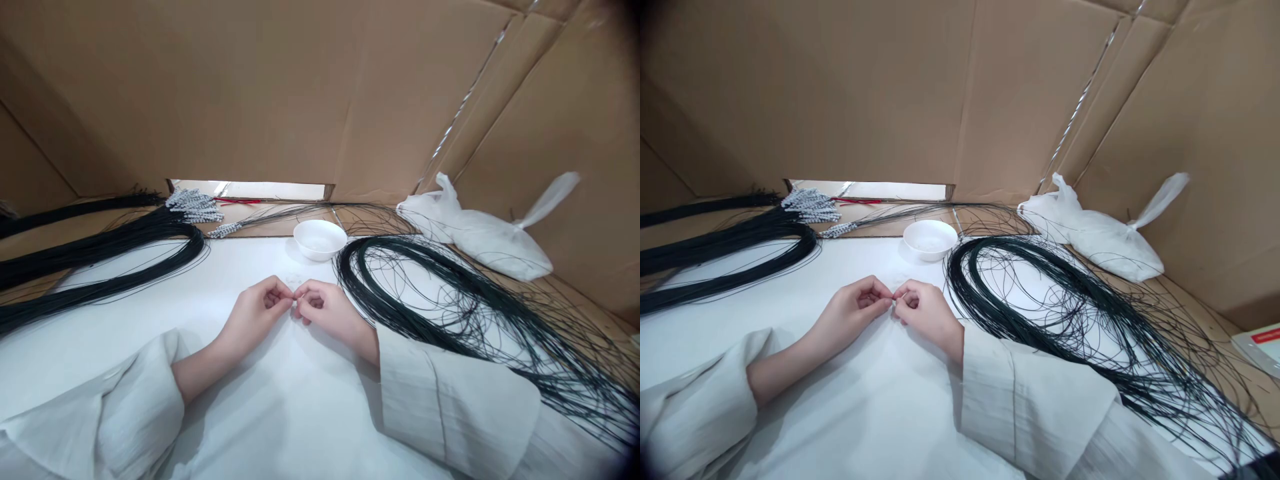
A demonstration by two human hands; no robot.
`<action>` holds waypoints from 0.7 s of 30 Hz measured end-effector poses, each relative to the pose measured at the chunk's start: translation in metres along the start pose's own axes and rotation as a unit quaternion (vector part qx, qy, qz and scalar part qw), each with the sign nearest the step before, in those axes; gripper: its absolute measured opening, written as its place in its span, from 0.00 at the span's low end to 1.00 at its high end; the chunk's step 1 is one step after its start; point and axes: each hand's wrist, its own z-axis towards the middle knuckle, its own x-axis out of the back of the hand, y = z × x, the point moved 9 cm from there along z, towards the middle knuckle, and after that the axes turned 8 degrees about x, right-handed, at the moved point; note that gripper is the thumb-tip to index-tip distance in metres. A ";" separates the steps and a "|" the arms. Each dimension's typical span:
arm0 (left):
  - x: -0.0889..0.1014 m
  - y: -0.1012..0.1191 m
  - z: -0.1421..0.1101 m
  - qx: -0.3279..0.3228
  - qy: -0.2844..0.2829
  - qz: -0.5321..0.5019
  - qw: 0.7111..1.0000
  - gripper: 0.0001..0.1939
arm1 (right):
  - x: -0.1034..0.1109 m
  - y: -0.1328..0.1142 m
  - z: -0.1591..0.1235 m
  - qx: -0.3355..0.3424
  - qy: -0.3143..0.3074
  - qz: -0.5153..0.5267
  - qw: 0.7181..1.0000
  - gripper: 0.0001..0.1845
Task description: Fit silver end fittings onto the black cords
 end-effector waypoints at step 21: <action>0.000 -0.003 0.006 0.022 -0.016 -0.042 0.999 0.09 | -0.001 0.001 0.005 -0.019 -0.059 0.042 0.997 0.08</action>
